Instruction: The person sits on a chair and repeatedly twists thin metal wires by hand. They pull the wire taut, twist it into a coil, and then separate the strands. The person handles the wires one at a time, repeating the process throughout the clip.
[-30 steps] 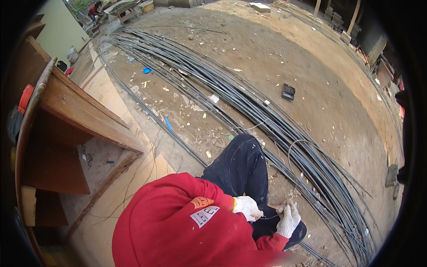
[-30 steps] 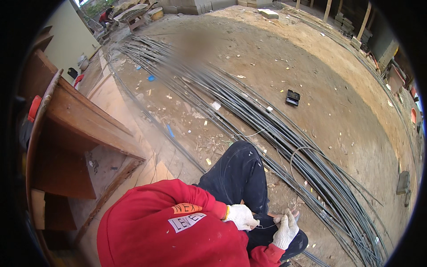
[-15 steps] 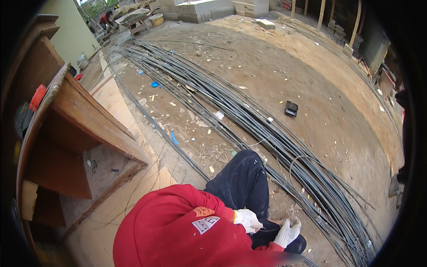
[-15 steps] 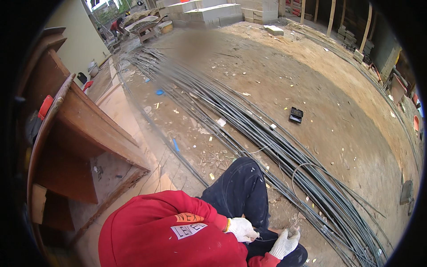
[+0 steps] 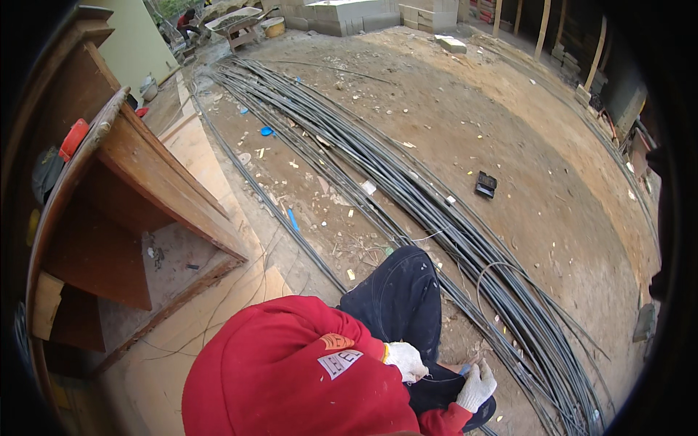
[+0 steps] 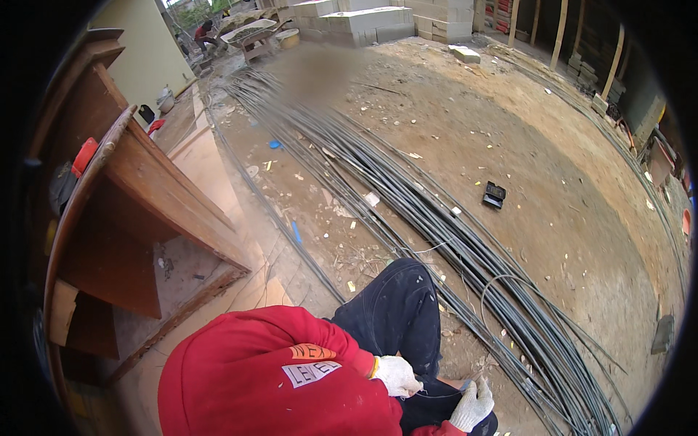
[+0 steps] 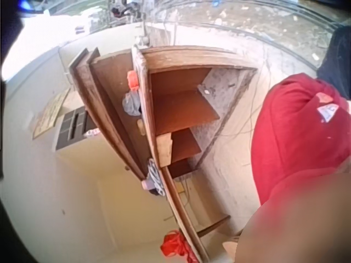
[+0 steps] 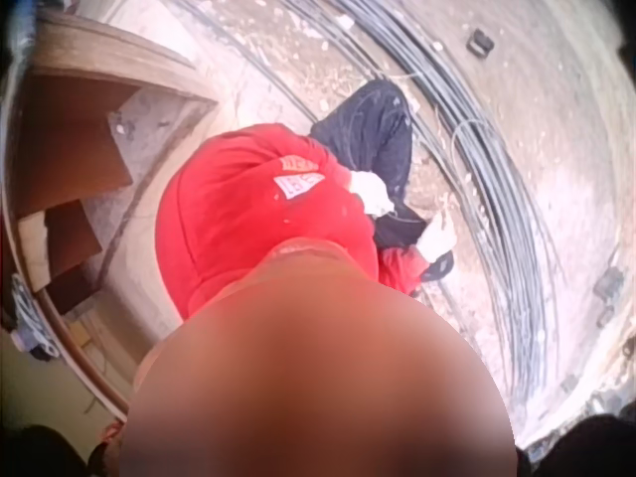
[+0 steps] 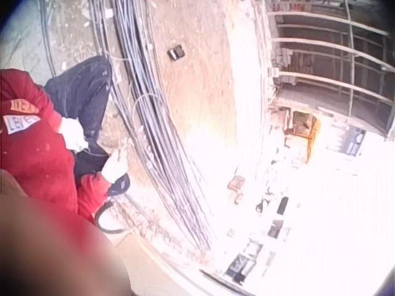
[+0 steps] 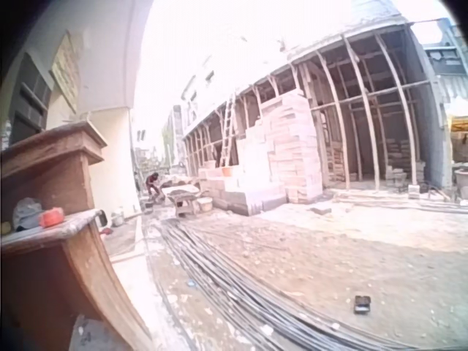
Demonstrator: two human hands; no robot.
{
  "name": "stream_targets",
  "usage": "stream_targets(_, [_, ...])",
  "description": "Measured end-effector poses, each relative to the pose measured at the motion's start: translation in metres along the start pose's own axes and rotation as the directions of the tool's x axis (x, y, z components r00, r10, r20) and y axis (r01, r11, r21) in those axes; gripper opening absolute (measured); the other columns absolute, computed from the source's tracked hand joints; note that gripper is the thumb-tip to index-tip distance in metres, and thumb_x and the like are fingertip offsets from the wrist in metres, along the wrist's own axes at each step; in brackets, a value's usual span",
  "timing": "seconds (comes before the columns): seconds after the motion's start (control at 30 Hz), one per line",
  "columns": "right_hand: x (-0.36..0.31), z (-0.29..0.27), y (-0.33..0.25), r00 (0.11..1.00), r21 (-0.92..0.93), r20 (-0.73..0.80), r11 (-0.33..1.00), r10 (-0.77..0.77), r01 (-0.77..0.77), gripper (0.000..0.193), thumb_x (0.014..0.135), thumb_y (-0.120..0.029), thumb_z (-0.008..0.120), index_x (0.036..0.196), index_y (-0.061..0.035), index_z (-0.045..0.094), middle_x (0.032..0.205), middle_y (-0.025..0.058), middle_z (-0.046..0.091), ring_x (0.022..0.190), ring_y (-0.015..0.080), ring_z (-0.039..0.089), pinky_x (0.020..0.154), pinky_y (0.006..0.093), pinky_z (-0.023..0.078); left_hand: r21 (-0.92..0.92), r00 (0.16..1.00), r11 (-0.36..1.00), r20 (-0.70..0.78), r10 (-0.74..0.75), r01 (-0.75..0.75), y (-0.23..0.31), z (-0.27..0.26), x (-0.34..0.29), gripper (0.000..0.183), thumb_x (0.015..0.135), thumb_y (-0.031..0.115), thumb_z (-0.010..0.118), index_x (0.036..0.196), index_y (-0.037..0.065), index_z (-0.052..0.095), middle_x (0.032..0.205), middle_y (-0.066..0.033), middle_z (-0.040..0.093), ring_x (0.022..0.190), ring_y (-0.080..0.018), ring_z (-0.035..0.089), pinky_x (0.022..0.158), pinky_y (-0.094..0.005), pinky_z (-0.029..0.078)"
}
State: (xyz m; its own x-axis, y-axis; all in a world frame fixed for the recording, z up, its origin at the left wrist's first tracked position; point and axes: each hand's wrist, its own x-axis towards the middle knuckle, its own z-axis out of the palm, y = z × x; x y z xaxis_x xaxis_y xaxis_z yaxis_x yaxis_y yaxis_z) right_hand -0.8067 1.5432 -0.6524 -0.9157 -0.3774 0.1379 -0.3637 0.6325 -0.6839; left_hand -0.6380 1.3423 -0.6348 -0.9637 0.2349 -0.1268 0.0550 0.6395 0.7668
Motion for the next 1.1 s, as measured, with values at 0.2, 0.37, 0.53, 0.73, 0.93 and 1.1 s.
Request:
stream_targets(0.2, [-0.007, 0.011, -0.034, 0.969, -0.005, -0.131, 0.977, 0.21, -0.213, 0.047, 0.083, -0.002, 0.066, 0.13, 0.0012, 0.06, 0.1, 0.0168, 0.07, 0.086, 0.0248, 0.068, 0.078, 0.0345, 0.052, -0.023, 0.999, 1.0, -0.031, -0.021, 0.02, 0.002, -0.001, -0.001, 0.015, 0.08, 0.025, 0.062, 0.086, 0.012, 0.069, 0.071, -0.0164, 0.067, 0.069, -0.0396, 0.067, 0.061, -0.0512, 0.051])
stream_targets(0.37, [-0.006, 0.027, -0.029, 0.96, -0.184, -0.271, 0.983, -0.072, 0.022, 0.027, 0.082, 0.0, 0.064, 0.109, 0.0025, 0.064, 0.091, 0.0148, 0.068, 0.082, 0.0271, 0.065, 0.076, 0.0364, 0.051, -0.04, 0.999, 0.999, -0.041, 0.034, -0.036, -0.003, 0.004, 0.0, 0.014, 0.079, 0.024, 0.063, 0.084, 0.012, 0.069, 0.07, -0.0156, 0.067, 0.07, -0.0393, 0.067, 0.061, -0.0508, 0.051])
stream_targets(0.53, [0.012, 0.015, -0.017, 0.952, 0.195, 0.19, 0.941, 0.24, -0.276, 0.034, 0.073, 0.011, 0.058, 0.106, 0.0067, 0.068, 0.083, 0.0106, 0.068, 0.073, 0.0194, 0.064, 0.068, 0.0307, 0.052, -0.04, 0.998, 0.998, -0.043, 0.044, -0.046, -0.003, 0.006, -0.001, 0.014, 0.079, 0.024, 0.063, 0.084, 0.012, 0.069, 0.07, -0.0152, 0.067, 0.07, -0.0391, 0.068, 0.062, -0.0505, 0.051])
stream_targets(0.73, [0.034, -0.007, -0.007, 0.936, 0.242, 0.26, 0.922, 0.239, -0.302, 0.035, 0.085, 0.002, 0.061, 0.118, 0.01, 0.065, 0.092, 0.0172, 0.073, 0.073, 0.0195, 0.068, 0.068, 0.0304, 0.054, -0.048, 0.999, 0.999, -0.031, 0.022, -0.024, -0.001, 0.002, 0.001, 0.015, 0.08, 0.024, 0.062, 0.084, 0.011, 0.068, 0.07, -0.0155, 0.066, 0.07, -0.039, 0.068, 0.062, -0.0509, 0.051])
stream_targets(0.93, [0.021, 0.003, -0.024, 0.977, -0.081, -0.031, 0.974, 0.209, -0.211, 0.082, 0.075, 0.004, 0.064, 0.152, -0.0129, 0.041, 0.073, 0.0095, 0.061, 0.057, 0.018, 0.045, 0.06, 0.0366, 0.045, 0.016, 0.999, 0.999, -0.019, 0.045, -0.045, -0.005, 0.004, 0.001, 0.017, 0.088, 0.026, 0.058, 0.089, 0.011, 0.065, 0.072, -0.0127, 0.067, 0.069, -0.0363, 0.067, 0.061, -0.0472, 0.05])
stream_targets(1.1, [0.009, 0.005, -0.045, 0.978, -0.077, -0.147, 0.984, 0.146, -0.158, 0.089, 0.074, 0.001, 0.064, 0.156, -0.0132, 0.032, 0.08, 0.016, 0.069, 0.055, 0.0173, 0.053, 0.056, 0.0364, 0.046, 0.018, 0.999, 0.999, -0.004, 0.034, -0.034, -0.006, 0.004, 0.001, 0.018, 0.088, 0.025, 0.057, 0.091, 0.01, 0.066, 0.072, -0.0136, 0.068, 0.069, -0.0365, 0.068, 0.06, -0.0474, 0.051])
